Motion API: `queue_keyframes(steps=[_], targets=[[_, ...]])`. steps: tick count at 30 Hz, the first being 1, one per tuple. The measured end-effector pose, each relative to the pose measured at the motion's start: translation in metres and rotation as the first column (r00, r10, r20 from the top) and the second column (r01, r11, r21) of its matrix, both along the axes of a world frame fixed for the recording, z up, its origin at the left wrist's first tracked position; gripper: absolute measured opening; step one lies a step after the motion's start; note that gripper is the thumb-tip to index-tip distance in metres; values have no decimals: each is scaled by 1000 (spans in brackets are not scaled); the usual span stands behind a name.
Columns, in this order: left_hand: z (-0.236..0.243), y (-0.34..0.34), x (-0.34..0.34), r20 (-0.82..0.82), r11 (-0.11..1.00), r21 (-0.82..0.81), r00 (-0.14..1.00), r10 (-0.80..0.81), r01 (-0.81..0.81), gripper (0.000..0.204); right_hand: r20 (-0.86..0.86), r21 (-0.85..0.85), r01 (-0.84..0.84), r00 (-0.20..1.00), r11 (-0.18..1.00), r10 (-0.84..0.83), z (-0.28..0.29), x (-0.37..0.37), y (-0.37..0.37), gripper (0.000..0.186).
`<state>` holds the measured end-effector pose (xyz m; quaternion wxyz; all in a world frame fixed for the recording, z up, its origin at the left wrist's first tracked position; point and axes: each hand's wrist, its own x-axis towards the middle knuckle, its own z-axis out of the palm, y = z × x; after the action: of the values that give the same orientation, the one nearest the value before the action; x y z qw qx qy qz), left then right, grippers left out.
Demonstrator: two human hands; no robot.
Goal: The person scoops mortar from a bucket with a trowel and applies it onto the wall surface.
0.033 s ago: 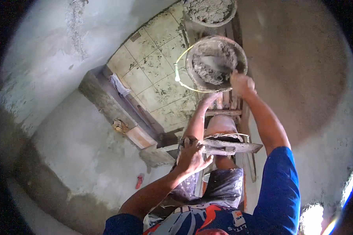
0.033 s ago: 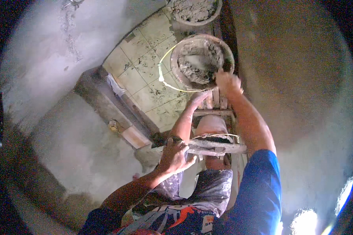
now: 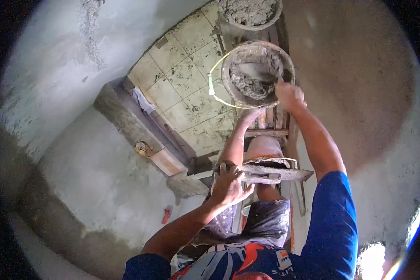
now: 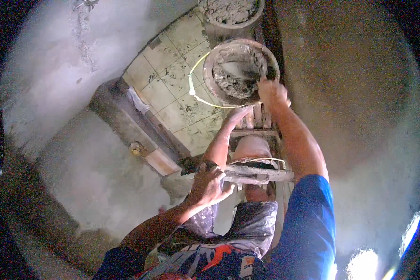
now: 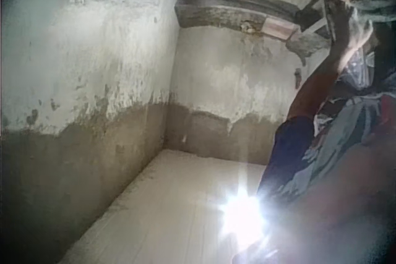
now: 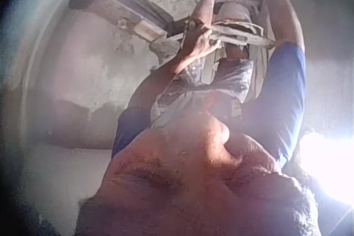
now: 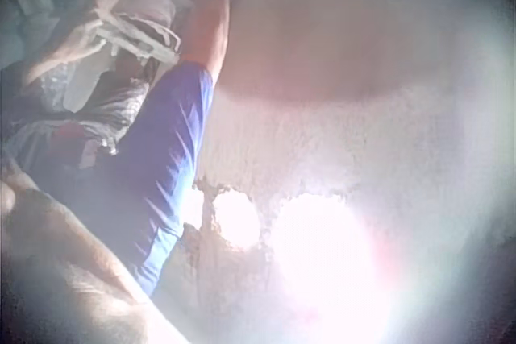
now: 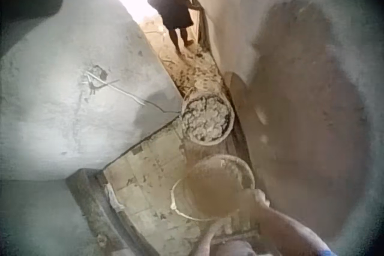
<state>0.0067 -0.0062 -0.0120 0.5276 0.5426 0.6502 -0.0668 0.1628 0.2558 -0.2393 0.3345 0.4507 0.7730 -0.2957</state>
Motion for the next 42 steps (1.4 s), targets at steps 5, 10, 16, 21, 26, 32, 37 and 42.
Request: queue_keyframes(steps=[5, 10, 16, 21, 26, 32, 37, 42], targets=[[6, -7, -10, -84, 1000, 16, 996, 12, -11, 54, 23, 18, 43, 999, 999, -43, 67, -26, 10, 28], [15, -12, -14, -116, 999, 34, 993, 33, -29, 53, -50, 285, 2, 999, 959, 13, 69, 5, 9, 33], [2, -8, 3, -24, 999, -1, 999, 39, -39, 51, -45, -36, 425, 904, 905, -426, -71, -43, -78, 31], [1, -13, -2, -123, 993, 108, 992, -27, 40, 51, -581, -84, 300, 760, 950, -291, -58, -24, -97, 32], [11, -9, 2, -174, 988, 61, 976, -133, 145, 52, -560, -197, 519, 636, 832, -530, 1, -4, -105, 32], [18, -4, 20, -153, 989, -55, 977, -145, 138, 60, -712, 277, 430, 692, 859, -117, 21, 37, -110, 25], [14, -16, 32, -88, 983, 182, 996, 3, 13, 47, -294, 10, 465, 847, 885, -442, 173, 42, -77, 35], [38, -31, 24, -4, 993, -48, 994, -112, 111, 41, -234, 36, 319, 924, 947, -303, 277, 29, -98, 20]])
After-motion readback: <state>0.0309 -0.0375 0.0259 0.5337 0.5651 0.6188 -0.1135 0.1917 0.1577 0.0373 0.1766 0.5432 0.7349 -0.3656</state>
